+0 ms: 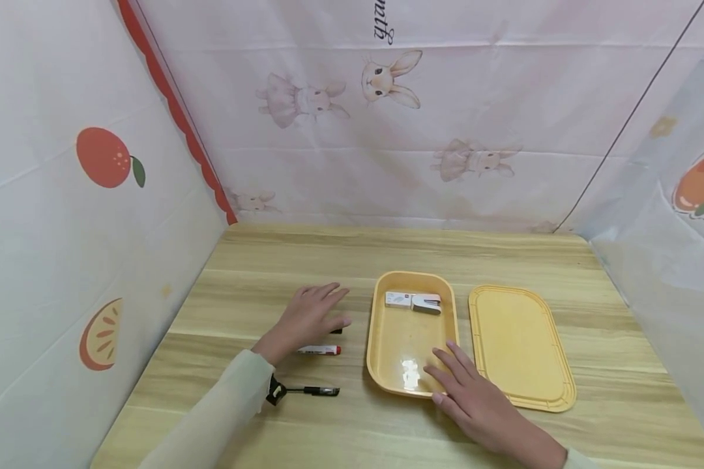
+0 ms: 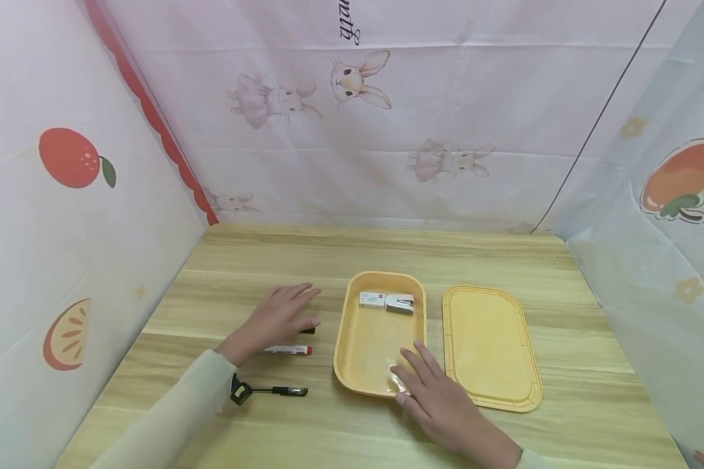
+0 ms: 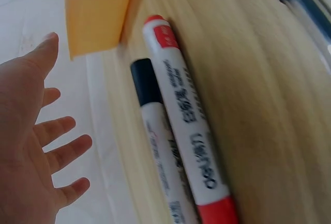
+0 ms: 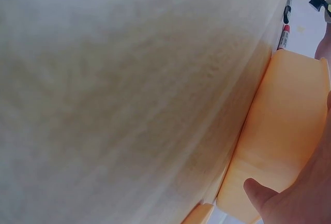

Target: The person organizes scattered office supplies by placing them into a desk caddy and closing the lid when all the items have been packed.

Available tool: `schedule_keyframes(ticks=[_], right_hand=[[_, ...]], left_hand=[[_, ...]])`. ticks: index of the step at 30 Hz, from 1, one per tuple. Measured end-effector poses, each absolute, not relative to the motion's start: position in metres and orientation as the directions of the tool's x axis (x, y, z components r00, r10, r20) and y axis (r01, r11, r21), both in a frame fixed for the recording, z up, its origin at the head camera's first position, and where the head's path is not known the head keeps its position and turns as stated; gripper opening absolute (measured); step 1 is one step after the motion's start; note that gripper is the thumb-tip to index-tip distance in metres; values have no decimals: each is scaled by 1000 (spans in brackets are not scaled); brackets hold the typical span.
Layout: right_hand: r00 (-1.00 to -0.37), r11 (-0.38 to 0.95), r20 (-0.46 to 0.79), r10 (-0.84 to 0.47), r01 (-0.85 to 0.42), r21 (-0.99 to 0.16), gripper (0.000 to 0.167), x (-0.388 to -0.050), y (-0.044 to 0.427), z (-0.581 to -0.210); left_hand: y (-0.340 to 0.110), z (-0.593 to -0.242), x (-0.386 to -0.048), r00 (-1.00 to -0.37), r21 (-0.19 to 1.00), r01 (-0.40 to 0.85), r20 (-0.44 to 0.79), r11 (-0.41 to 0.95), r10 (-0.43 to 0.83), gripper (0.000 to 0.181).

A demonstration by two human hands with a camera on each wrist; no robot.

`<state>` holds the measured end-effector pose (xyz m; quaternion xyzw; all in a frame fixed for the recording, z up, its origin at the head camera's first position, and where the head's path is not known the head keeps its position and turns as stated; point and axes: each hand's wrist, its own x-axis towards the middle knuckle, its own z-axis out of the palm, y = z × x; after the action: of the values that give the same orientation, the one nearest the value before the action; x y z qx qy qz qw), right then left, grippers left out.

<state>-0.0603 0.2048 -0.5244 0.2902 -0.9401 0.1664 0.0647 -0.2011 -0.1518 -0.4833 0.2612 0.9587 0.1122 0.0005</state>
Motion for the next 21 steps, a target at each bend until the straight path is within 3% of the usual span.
schedule_keyframes(ticks=[21], right_hand=[[-818,775,220,-531,-574,-265,45,-61,206,-528]], left_hand=[[-200,-508,-198,-911,255,411,70,875,407,68]])
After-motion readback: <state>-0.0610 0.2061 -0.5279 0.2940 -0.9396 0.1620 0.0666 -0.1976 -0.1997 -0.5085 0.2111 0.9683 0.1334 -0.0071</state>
